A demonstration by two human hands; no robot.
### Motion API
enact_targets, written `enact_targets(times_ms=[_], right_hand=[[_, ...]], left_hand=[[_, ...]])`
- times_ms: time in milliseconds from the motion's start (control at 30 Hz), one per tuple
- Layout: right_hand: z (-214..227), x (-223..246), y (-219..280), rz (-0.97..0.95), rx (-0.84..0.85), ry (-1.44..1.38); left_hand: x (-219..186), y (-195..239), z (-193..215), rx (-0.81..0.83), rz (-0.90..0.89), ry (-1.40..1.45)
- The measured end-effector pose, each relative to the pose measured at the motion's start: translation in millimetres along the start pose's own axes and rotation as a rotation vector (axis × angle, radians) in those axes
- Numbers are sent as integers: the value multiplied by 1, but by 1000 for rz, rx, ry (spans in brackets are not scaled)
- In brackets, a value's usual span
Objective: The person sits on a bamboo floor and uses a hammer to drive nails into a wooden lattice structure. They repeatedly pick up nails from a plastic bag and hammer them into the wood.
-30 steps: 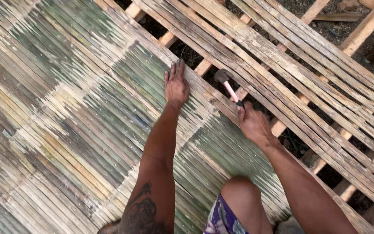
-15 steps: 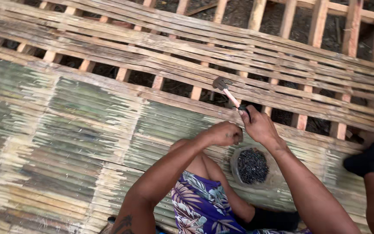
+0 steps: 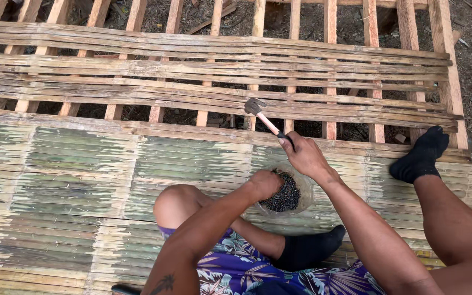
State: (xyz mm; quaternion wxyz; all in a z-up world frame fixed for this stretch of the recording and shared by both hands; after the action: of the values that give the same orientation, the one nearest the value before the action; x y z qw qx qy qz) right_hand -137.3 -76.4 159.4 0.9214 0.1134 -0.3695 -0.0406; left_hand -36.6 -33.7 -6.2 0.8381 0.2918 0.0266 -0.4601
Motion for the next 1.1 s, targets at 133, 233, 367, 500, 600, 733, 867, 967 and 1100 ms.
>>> enact_targets(times_ms=[133, 233, 367, 500, 600, 733, 867, 967, 1100], right_hand=[[-13, -1, -4, -25, 65, -35], [-20, 7, -9, 9, 73, -105], [-41, 35, -14, 124, 20, -344], [-92, 68, -34, 97, 12, -586], [-130, 96, -64, 95, -44, -608], [-194, 146, -111, 149, -38, -474], [-262, 211, -166, 465, 114, 74], [-325, 250, -204, 476, 292, 218], [-391, 338, -244, 659, 374, 212]], left_hand=[[6, 35, 38, -305, -15, 556], [41, 55, 36, -322, 183, 1478], [93, 86, 48, -634, 55, 1898], [130, 111, 45, -692, -77, 2067], [171, 127, 41, -766, -164, 2108], [283, 195, 17, -1069, 124, 1803], [443, 347, -12, -1479, 757, 1106], [537, 442, -32, -1630, 1147, 765], [620, 489, -40, -1629, 1220, 785]])
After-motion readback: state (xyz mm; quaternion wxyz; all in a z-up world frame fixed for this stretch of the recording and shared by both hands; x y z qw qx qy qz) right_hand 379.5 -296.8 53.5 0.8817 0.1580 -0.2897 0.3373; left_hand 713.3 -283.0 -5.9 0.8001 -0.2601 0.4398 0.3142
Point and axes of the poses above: each hand's wrist, its own y-axis away from the middle knuckle, its own z-axis out of the back of the hand, x = y × z, the point moved 6 cm from there along -y, towards the middle knuckle, and after that the axes turned 2 degrees about x, right-handed, at the moved point
